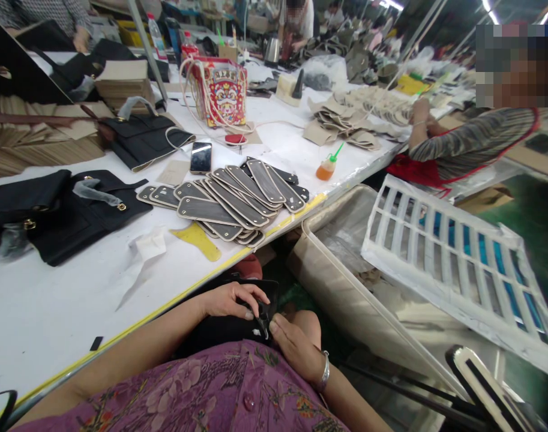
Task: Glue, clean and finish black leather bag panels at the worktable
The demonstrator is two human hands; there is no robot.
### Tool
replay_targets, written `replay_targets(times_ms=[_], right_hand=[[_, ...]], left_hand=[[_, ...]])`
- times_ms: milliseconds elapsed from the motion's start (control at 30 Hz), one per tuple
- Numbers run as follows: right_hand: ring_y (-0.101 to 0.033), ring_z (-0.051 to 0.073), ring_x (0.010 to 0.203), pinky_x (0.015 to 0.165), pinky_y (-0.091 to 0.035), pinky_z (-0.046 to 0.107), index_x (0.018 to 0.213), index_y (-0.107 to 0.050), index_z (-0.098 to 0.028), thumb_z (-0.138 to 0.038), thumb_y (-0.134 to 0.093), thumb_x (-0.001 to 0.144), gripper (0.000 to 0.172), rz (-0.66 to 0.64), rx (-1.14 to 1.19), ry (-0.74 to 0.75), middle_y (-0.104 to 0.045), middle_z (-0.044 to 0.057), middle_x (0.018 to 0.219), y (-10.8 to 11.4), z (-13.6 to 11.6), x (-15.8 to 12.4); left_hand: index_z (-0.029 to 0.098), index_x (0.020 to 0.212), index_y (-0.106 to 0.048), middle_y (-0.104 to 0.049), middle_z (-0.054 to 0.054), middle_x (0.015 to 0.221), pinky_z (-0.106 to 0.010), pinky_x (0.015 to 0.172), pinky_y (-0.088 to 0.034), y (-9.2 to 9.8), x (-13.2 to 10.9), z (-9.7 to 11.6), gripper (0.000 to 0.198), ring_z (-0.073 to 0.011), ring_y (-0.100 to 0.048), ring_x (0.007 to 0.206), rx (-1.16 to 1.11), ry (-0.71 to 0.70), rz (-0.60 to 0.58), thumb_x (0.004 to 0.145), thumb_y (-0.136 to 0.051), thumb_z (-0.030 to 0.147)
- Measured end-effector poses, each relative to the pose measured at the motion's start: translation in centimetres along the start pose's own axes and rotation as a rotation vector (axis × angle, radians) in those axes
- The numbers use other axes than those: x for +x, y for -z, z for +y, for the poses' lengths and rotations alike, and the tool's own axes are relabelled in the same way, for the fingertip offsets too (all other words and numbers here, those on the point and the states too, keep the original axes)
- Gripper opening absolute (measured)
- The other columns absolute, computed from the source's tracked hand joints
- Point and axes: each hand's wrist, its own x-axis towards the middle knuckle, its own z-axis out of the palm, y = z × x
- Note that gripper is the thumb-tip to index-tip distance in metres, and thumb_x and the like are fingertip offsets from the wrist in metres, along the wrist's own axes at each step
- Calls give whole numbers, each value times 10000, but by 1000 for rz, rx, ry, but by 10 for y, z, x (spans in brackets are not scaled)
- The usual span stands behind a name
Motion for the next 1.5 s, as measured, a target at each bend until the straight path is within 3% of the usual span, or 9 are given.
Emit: replay_targets(times_ms=[233, 533, 633, 733, 900, 1033, 1200, 1367, 1500], right_hand=[[-600, 194, 755, 642, -405, 272, 917, -493, -153, -294, -244, 965, 291, -102, -233, -86, -615, 84, 822, -3, -11, -6], [-612, 212, 688, 554, -349, 262, 883, -533, -126, -218, -329, 928, 228, 23, -361, -183, -629, 105, 764, -12, -17, 9], [-574, 178, 670, 576, -337, 260, 835, -502, -165, -248, -281, 946, 261, 141, -349, -138, -595, 61, 731, 6, -26, 17], [-500, 142, 612, 572, -327, 253, 770, -448, -194, -327, -229, 967, 323, 264, -295, -37, -521, 11, 672, 43, -41, 27], [-397, 136, 592, 563, -328, 262, 729, -383, -205, -430, -235, 964, 356, 351, 70, 149, -416, -12, 659, 88, -59, 22], [-400, 146, 594, 559, -321, 274, 753, -359, -214, -423, -254, 958, 311, 344, 72, 97, -403, -16, 658, 75, -54, 1], [-481, 170, 671, 646, -354, 295, 844, -398, -221, -426, -228, 963, 292, 365, -80, -115, -511, 18, 755, 53, -52, -15], [-511, 177, 752, 701, -370, 300, 877, -439, -212, -386, -244, 960, 273, 279, -6, -103, -542, 39, 831, 63, -58, -12], [-489, 162, 720, 643, -361, 272, 795, -437, -200, -320, -307, 937, 226, 171, 106, -71, -525, 26, 783, 75, -63, -6]], left_hand=[[167, 871, -713, -560, -100, 1127, -320, 942, -360, -5, -1, 3, 168, -227, -519, 1043, -10, -3, -13, 764, -669, 289], [166, 839, -713, -576, -103, 1133, -334, 937, -352, -9, -3, -8, 156, -232, -520, 1049, -94, 14, 101, 744, -686, 287], [180, 824, -710, -577, -87, 1151, -351, 975, -316, -3, 5, 2, 129, -236, -497, 1095, -141, -8, 218, 733, -696, 270], [184, 820, -704, -582, -78, 1158, -367, 998, -297, 6, 25, 28, 119, -240, -491, 1115, -178, -83, 323, 721, -702, 251], [163, 801, -691, -587, -87, 1149, -380, 962, -346, 11, 50, 58, 147, -248, -533, 1053, -300, -138, 392, 703, -707, 272], [158, 793, -690, -582, -87, 1149, -365, 963, -343, 1, 51, 47, 144, -241, -531, 1048, -362, -117, 381, 718, -693, 281], [155, 816, -679, -571, -89, 1148, -331, 899, -380, -7, 49, 39, 132, -217, -541, 998, -396, -136, 317, 753, -659, 269], [148, 819, -666, -555, -96, 1170, -333, 900, -364, -7, 51, 37, 137, -223, -529, 1014, -448, -163, 253, 758, -650, 270], [139, 817, -660, -540, -109, 1187, -340, 909, -347, -7, 50, 35, 164, -244, -508, 1049, -455, -152, 216, 754, -651, 290]])
